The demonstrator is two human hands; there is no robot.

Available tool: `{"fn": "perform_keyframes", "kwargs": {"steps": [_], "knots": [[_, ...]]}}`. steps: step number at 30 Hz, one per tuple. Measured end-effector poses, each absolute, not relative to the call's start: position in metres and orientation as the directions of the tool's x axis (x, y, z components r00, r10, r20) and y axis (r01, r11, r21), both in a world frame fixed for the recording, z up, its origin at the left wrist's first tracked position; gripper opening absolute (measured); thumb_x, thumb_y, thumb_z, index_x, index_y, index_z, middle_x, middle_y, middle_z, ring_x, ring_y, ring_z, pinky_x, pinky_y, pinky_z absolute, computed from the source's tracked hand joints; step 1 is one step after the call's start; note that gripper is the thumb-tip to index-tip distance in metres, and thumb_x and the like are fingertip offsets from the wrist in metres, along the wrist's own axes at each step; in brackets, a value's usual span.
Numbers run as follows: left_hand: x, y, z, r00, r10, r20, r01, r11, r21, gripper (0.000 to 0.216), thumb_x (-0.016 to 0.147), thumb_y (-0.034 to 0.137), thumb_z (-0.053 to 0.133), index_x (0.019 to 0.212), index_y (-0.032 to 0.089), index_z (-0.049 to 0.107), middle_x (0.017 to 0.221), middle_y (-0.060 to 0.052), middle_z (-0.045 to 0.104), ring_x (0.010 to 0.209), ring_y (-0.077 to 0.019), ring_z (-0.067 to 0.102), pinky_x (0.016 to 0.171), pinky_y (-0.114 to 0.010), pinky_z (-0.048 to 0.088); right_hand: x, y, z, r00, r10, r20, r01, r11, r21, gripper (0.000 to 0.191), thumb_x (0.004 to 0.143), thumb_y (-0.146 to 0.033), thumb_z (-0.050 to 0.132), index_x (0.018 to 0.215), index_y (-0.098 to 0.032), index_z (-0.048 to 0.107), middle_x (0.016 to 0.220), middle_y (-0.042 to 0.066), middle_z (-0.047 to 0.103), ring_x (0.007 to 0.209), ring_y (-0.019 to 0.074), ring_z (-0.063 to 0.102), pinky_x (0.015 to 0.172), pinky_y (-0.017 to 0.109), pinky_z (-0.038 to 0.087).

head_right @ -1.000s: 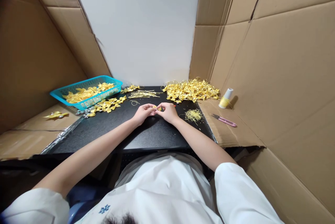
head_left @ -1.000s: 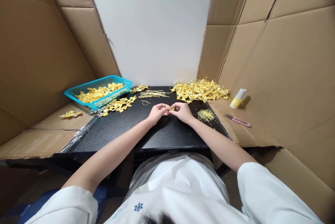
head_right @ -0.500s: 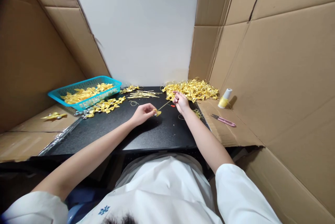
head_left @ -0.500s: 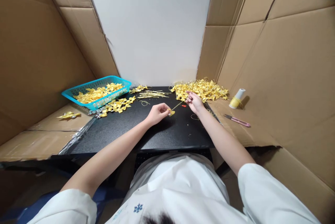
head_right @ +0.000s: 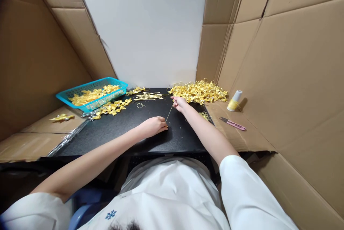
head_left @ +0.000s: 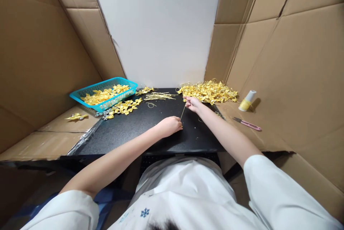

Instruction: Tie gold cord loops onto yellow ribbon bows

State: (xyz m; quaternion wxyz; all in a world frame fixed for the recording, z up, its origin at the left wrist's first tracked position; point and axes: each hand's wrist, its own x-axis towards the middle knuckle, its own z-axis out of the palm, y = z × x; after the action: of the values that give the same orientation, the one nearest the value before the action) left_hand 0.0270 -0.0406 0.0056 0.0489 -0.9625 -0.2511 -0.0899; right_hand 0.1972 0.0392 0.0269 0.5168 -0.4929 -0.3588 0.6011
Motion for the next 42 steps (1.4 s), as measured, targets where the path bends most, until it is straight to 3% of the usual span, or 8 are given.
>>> {"fn": "perform_keyframes", "kwargs": {"steps": [8,14,20,23,25,27,29,42], "knots": [[0.042,-0.051,0.013,0.782,0.62,0.066,0.62,-0.761,-0.19,0.029,0.092,0.025,0.052,0.076,0.012,0.072,0.078,-0.011,0.068,0.076,-0.021,0.067,0.075,-0.029,0.05,0.158,0.072,0.031,0.071,0.93,-0.36,0.058,-0.365,-0.929,0.022,0.094,-0.011,0.039,0.091,-0.015,0.061,0.044,-0.011,0.024,0.036,0.0052,0.016,0.037,0.016,0.023],[0.05,-0.056,0.027,0.689,0.724,0.005,0.72,-0.685,-0.113,0.026,0.09,0.028,0.055,0.083,0.012,0.074,0.086,-0.015,0.071,0.082,-0.0256,0.069,0.074,-0.032,0.052,0.155,0.08,0.008,0.172,0.962,-0.213,0.361,-0.262,-0.895,0.003,0.076,-0.012,0.067,0.077,-0.011,0.069,0.05,0.0,0.056,0.048,0.0096,0.048,0.047,0.02,0.04],[0.053,-0.044,0.035,0.617,0.78,0.102,0.783,-0.622,0.018,0.043,0.084,0.054,0.056,0.078,0.015,0.075,0.074,-0.012,0.07,0.072,-0.0249,0.068,0.065,-0.03,0.049,0.156,0.087,-0.003,0.183,0.981,-0.06,0.537,-0.151,-0.83,0.017,0.059,-0.015,0.078,0.075,-0.014,0.073,0.072,0.008,0.072,0.078,0.0193,0.067,0.07,0.024,0.05],[0.028,-0.001,0.039,0.512,0.834,0.207,0.839,-0.537,0.088,0.044,0.089,0.051,0.046,0.079,0.019,0.074,0.074,-0.008,0.071,0.072,-0.0215,0.066,0.064,-0.027,0.047,0.156,0.087,-0.005,0.173,0.985,-0.01,0.578,-0.11,-0.809,0.019,0.057,-0.016,0.078,0.075,-0.016,0.073,0.08,0.008,0.073,0.083,0.0209,0.069,0.074,0.026,0.051],[-0.004,0.037,0.041,0.344,0.891,0.297,0.927,-0.372,0.041,0.033,0.089,0.039,0.047,0.091,0.02,0.074,0.089,-0.009,0.073,0.084,-0.0227,0.067,0.069,-0.027,0.047,0.157,0.086,-0.005,0.175,0.984,0.021,0.593,-0.089,-0.8,0.019,0.059,-0.017,0.077,0.077,-0.017,0.073,0.086,0.008,0.074,0.087,0.0218,0.069,0.077,0.028,0.052],[-0.042,0.071,0.04,0.183,0.951,0.251,0.983,-0.169,-0.073,0.028,0.085,0.028,0.05,0.099,0.02,0.073,0.104,-0.01,0.072,0.096,-0.0244,0.065,0.072,-0.026,0.047,0.158,0.085,-0.005,0.187,0.981,0.055,0.6,-0.07,-0.797,0.021,0.061,-0.018,0.074,0.082,-0.018,0.073,0.093,0.009,0.074,0.092,0.0224,0.069,0.08,0.03,0.052],[-0.076,0.094,0.038,0.133,0.965,0.226,0.987,-0.107,-0.12,0.027,0.08,0.023,0.054,0.095,0.014,0.074,0.103,-0.016,0.071,0.1,-0.0293,0.063,0.075,-0.029,0.048,0.159,0.083,-0.005,0.195,0.977,0.091,0.599,-0.045,-0.8,0.022,0.064,-0.018,0.071,0.086,-0.018,0.072,0.097,0.008,0.073,0.094,0.0217,0.068,0.081,0.03,0.051],[-0.103,0.114,0.023,0.366,0.907,0.21,0.912,-0.304,-0.276,0.033,0.081,0.01,0.042,0.087,0.008,0.074,0.099,-0.023,0.069,0.106,-0.0343,0.057,0.083,-0.041,0.043,0.162,0.069,0.01,0.082,0.96,0.267,0.553,0.179,-0.814,0.014,0.071,-0.014,0.059,0.08,-0.018,0.068,0.074,-0.001,0.066,0.072,0.0134,0.062,0.073,0.026,0.049]]}}
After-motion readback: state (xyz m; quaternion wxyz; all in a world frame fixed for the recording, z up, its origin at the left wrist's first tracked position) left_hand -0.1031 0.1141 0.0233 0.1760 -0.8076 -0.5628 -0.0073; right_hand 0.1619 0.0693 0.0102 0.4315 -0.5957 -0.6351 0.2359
